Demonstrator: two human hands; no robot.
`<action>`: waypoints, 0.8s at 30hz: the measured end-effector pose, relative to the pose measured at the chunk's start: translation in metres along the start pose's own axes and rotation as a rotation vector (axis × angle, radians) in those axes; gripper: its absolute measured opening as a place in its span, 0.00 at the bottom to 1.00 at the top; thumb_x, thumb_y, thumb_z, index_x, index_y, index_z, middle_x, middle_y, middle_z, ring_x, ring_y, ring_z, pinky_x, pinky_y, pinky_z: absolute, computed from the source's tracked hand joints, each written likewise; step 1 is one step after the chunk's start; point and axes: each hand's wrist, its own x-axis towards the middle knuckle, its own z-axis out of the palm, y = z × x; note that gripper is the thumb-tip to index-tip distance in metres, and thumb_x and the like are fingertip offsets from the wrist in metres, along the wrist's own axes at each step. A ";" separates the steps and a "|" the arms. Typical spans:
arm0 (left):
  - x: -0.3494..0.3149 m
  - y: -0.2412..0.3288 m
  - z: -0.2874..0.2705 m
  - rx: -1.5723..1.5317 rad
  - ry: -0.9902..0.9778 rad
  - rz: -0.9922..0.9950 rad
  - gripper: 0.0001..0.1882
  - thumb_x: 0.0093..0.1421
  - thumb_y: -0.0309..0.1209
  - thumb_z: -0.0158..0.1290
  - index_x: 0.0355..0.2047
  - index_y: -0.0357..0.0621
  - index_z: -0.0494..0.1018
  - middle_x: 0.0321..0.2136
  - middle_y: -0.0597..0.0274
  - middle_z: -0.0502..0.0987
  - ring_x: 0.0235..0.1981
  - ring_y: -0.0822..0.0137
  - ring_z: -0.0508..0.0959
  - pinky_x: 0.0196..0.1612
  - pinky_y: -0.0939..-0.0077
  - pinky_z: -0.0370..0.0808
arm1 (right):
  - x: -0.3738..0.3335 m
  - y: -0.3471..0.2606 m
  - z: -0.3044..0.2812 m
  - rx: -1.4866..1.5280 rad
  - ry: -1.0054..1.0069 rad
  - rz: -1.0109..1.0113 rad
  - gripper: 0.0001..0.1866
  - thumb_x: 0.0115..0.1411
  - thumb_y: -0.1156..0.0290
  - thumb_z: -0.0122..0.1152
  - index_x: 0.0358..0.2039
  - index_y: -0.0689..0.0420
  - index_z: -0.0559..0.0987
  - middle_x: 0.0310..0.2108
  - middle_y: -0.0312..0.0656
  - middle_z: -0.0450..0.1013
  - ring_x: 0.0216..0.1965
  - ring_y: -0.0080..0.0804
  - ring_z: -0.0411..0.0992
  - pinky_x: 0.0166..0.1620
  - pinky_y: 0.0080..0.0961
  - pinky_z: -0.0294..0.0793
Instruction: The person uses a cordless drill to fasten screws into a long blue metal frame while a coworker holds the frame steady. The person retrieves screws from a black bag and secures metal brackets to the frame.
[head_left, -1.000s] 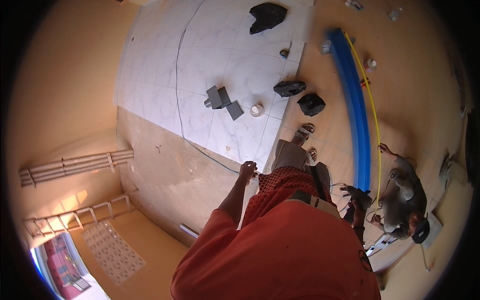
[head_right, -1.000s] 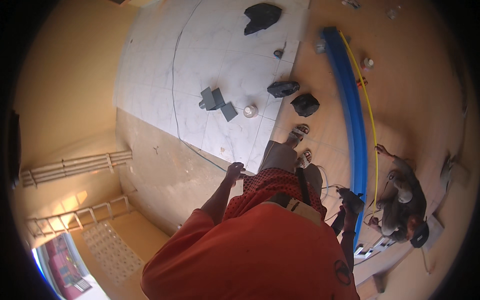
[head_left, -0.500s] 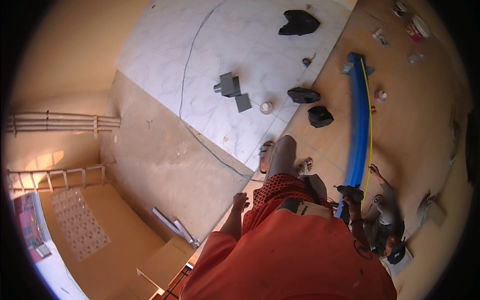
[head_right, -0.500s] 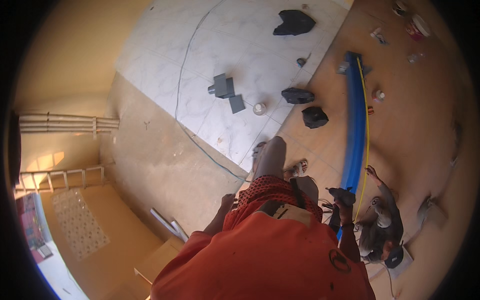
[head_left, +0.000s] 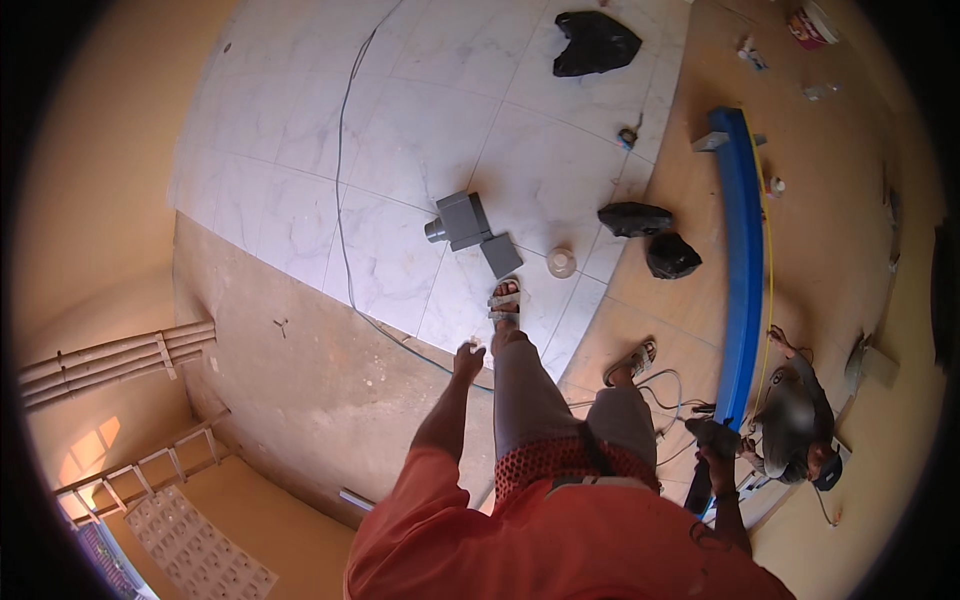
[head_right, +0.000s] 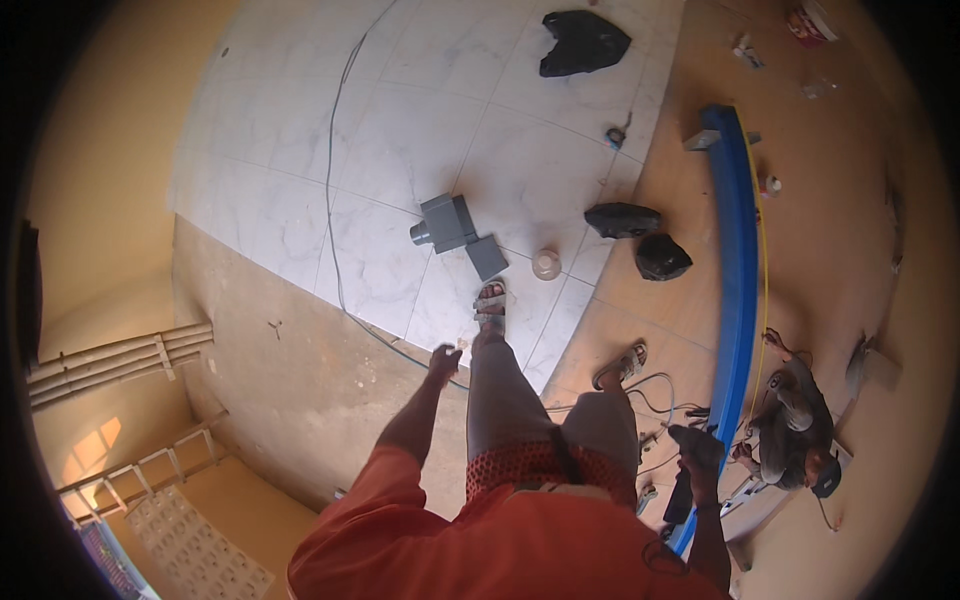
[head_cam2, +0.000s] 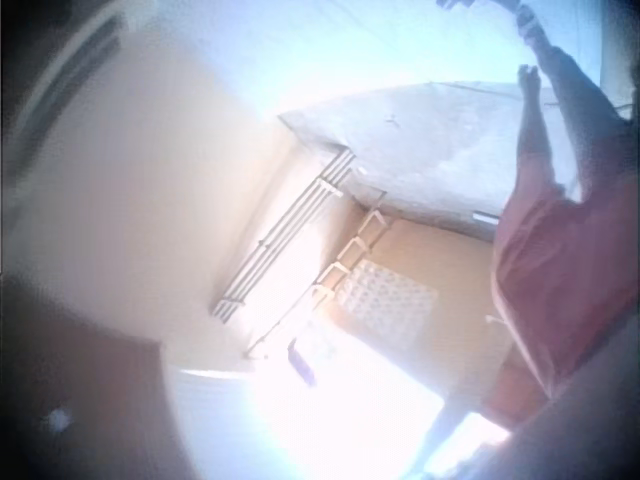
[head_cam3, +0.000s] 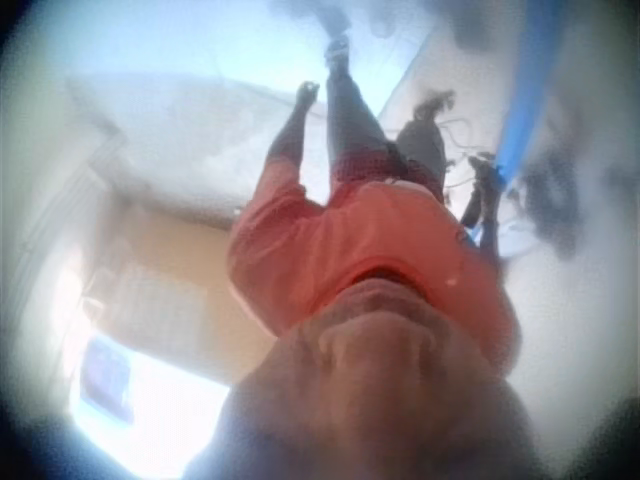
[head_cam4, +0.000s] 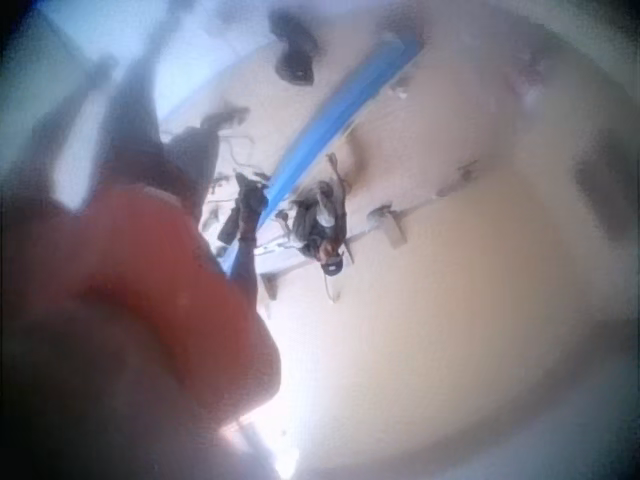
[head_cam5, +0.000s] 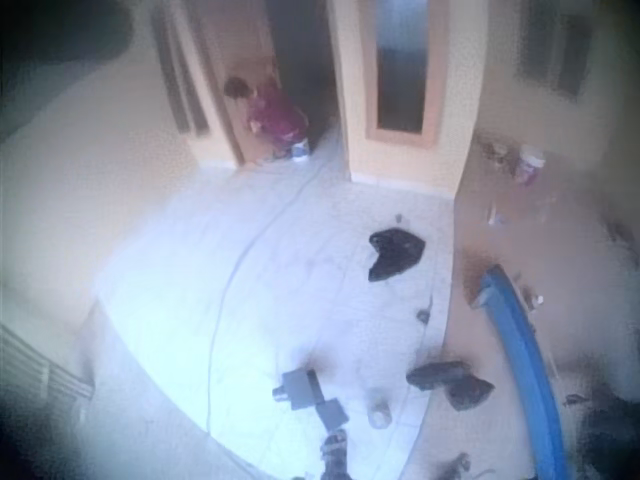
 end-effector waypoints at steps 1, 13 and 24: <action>0.016 0.062 -0.023 0.154 0.042 0.088 0.27 0.52 0.42 0.59 0.48 0.39 0.70 0.47 0.40 0.74 0.51 0.42 0.71 0.53 0.56 0.68 | -0.021 -0.018 0.034 0.024 -0.004 0.001 0.16 0.56 0.75 0.61 0.46 0.57 0.75 0.33 0.34 0.74 0.30 0.24 0.73 0.33 0.24 0.76; 0.319 0.244 -0.018 0.223 0.344 -0.251 0.68 0.37 0.56 0.66 0.68 0.58 0.30 0.66 0.38 0.39 0.59 0.27 0.56 0.56 0.37 0.59 | -0.023 -0.031 0.201 -0.061 0.013 0.258 0.21 0.51 0.68 0.63 0.46 0.55 0.73 0.33 0.35 0.73 0.27 0.24 0.72 0.29 0.21 0.74; 0.365 0.162 -0.060 -0.167 0.477 -0.220 0.58 0.40 0.43 0.58 0.68 0.54 0.36 0.57 0.43 0.62 0.55 0.48 0.67 0.54 0.53 0.65 | -0.025 0.031 0.183 0.035 0.201 0.461 0.17 0.49 0.73 0.63 0.41 0.57 0.74 0.26 0.36 0.72 0.23 0.25 0.72 0.26 0.23 0.74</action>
